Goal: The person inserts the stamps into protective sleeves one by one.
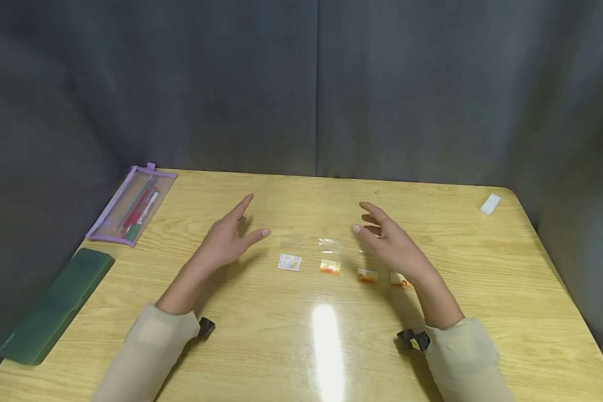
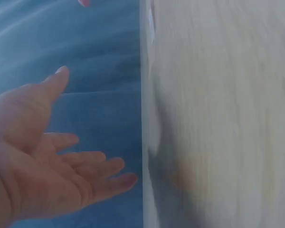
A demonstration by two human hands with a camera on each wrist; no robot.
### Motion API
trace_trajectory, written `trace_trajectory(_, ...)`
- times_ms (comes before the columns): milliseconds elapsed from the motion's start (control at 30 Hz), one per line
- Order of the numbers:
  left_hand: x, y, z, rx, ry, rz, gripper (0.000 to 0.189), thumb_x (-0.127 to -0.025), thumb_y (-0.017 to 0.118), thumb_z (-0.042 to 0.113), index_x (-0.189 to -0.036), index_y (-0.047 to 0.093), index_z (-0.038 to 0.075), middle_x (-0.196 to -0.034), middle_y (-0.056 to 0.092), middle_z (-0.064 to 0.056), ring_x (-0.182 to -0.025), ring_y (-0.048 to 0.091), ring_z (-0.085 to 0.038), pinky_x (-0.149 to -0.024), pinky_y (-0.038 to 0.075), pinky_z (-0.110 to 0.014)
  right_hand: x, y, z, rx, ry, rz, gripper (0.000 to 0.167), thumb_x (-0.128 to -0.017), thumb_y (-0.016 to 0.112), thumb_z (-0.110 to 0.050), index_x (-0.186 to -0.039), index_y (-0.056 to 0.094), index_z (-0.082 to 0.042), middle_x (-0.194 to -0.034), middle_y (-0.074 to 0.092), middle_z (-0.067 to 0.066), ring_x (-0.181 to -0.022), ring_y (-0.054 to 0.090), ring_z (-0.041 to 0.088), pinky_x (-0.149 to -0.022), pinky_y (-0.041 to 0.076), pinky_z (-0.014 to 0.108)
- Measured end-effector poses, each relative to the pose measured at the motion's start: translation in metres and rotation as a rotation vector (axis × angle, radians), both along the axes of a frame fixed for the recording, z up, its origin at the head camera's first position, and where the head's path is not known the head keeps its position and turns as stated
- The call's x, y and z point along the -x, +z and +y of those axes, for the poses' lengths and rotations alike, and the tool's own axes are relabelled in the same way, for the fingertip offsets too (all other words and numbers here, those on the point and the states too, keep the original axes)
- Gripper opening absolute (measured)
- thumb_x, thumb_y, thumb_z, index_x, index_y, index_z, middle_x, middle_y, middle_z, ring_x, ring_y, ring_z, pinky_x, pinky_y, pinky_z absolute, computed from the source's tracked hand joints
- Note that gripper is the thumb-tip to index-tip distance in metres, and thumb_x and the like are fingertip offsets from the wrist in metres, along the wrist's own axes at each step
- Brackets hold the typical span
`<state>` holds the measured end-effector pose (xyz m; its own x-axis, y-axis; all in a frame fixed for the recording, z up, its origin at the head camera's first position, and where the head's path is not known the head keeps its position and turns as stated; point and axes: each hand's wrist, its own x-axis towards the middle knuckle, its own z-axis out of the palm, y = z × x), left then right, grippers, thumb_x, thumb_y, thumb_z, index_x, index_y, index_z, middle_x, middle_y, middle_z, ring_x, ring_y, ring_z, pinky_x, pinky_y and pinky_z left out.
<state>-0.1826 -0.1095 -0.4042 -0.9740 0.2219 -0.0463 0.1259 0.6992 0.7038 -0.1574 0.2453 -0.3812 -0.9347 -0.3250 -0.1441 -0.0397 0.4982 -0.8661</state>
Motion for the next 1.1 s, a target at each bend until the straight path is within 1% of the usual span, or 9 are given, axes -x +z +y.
trace_trajectory(67, 0.001, -0.002, 0.001, 0.008, 0.008, -0.018, 0.093, -0.093, 0.069, 0.055, -0.164, 0.016, 0.028, -0.167, 0.029, -0.008, -0.151, 0.034, -0.035, -0.121, 0.033, -0.055, 0.0, -0.003, -0.005, -0.001, -0.011, -0.005, 0.07, -0.105, 0.053, -0.043, -0.163, 0.021, -0.021, -0.16, 0.035, 0.023, -0.146, 0.039, 0.044, -0.113, 0.038, 0.063)
trace_trajectory(200, 0.004, -0.006, 0.004, 0.025, 0.017, -0.045, 0.09, -0.091, 0.072, 0.052, -0.163, 0.022, 0.028, -0.161, 0.041, -0.011, -0.148, 0.039, -0.036, -0.118, 0.037, -0.054, 0.003, -0.008, -0.015, -0.008, -0.031, -0.018, 0.064, -0.103, 0.059, -0.041, -0.157, 0.037, -0.014, -0.15, 0.05, 0.02, -0.131, 0.056, 0.038, -0.105, 0.049, 0.054)
trace_trajectory(367, 0.009, -0.009, 0.009, 0.033, 0.016, -0.059, 0.084, -0.091, 0.074, 0.046, -0.161, 0.031, 0.027, -0.155, 0.049, -0.01, -0.146, 0.043, -0.034, -0.116, 0.04, -0.053, 0.006, -0.014, -0.03, 0.013, -0.042, -0.042, 0.056, -0.101, 0.065, -0.031, -0.148, 0.05, -0.007, -0.14, 0.059, 0.019, -0.115, 0.066, 0.036, -0.094, 0.058, 0.044)
trace_trajectory(533, 0.012, -0.008, 0.015, 0.072, 0.016, -0.077, 0.076, -0.091, 0.076, 0.044, -0.156, 0.041, 0.026, -0.153, 0.053, -0.006, -0.145, 0.045, -0.032, -0.116, 0.041, -0.052, 0.008, -0.018, -0.045, 0.009, -0.039, -0.064, 0.05, -0.099, 0.067, -0.026, -0.143, 0.056, -0.005, -0.126, 0.066, 0.021, -0.105, 0.07, 0.032, -0.089, 0.06, 0.042)
trace_trajectory(633, 0.011, -0.008, 0.02, 0.11, 0.028, -0.095, 0.07, -0.09, 0.076, 0.045, -0.152, 0.048, 0.031, -0.151, 0.056, -0.001, -0.143, 0.047, -0.032, -0.112, 0.043, -0.053, 0.01, -0.022, -0.055, -0.005, -0.03, -0.079, 0.047, -0.099, 0.067, -0.024, -0.141, 0.057, -0.004, -0.121, 0.068, 0.021, -0.103, 0.071, 0.03, -0.087, 0.061, 0.04)
trace_trajectory(733, 0.011, -0.009, 0.025, 0.144, 0.024, -0.106, 0.063, -0.09, 0.076, 0.045, -0.147, 0.054, 0.034, -0.149, 0.057, 0.001, -0.14, 0.05, -0.032, -0.105, 0.047, -0.054, 0.011, -0.024, -0.063, -0.016, -0.021, -0.094, 0.044, -0.1, 0.066, -0.021, -0.139, 0.059, -0.004, -0.118, 0.069, 0.02, -0.098, 0.072, 0.028, -0.085, 0.061, 0.039)
trace_trajectory(833, 0.012, -0.009, 0.03, 0.183, -0.008, -0.103, 0.06, -0.09, 0.077, 0.043, -0.145, 0.056, 0.032, -0.149, 0.057, -0.002, -0.139, 0.051, -0.032, -0.105, 0.048, -0.053, 0.013, -0.026, -0.072, -0.026, -0.009, -0.104, 0.041, -0.099, 0.066, -0.02, -0.137, 0.061, -0.004, -0.113, 0.07, 0.018, -0.092, 0.072, 0.026, -0.082, 0.061, 0.039)
trace_trajectory(967, 0.013, -0.009, 0.036, 0.237, -0.064, -0.085, 0.06, -0.09, 0.077, 0.039, -0.146, 0.056, 0.029, -0.153, 0.053, -0.005, -0.142, 0.049, -0.033, -0.111, 0.044, -0.053, 0.017, -0.027, -0.083, -0.089, 0.013, -0.082, 0.038, -0.098, 0.067, -0.022, -0.132, 0.065, -0.006, -0.105, 0.073, 0.014, -0.085, 0.072, 0.023, -0.077, 0.06, 0.036)
trace_trajectory(1100, 0.015, -0.01, 0.04, 0.269, -0.083, -0.08, 0.058, -0.091, 0.077, 0.035, -0.145, 0.057, 0.028, -0.156, 0.049, -0.006, -0.144, 0.045, -0.033, -0.114, 0.042, -0.053, 0.021, -0.029, -0.093, -0.144, 0.033, -0.06, 0.033, -0.097, 0.068, -0.021, -0.127, 0.069, -0.006, -0.101, 0.075, 0.012, -0.082, 0.073, 0.021, -0.074, 0.061, 0.034)
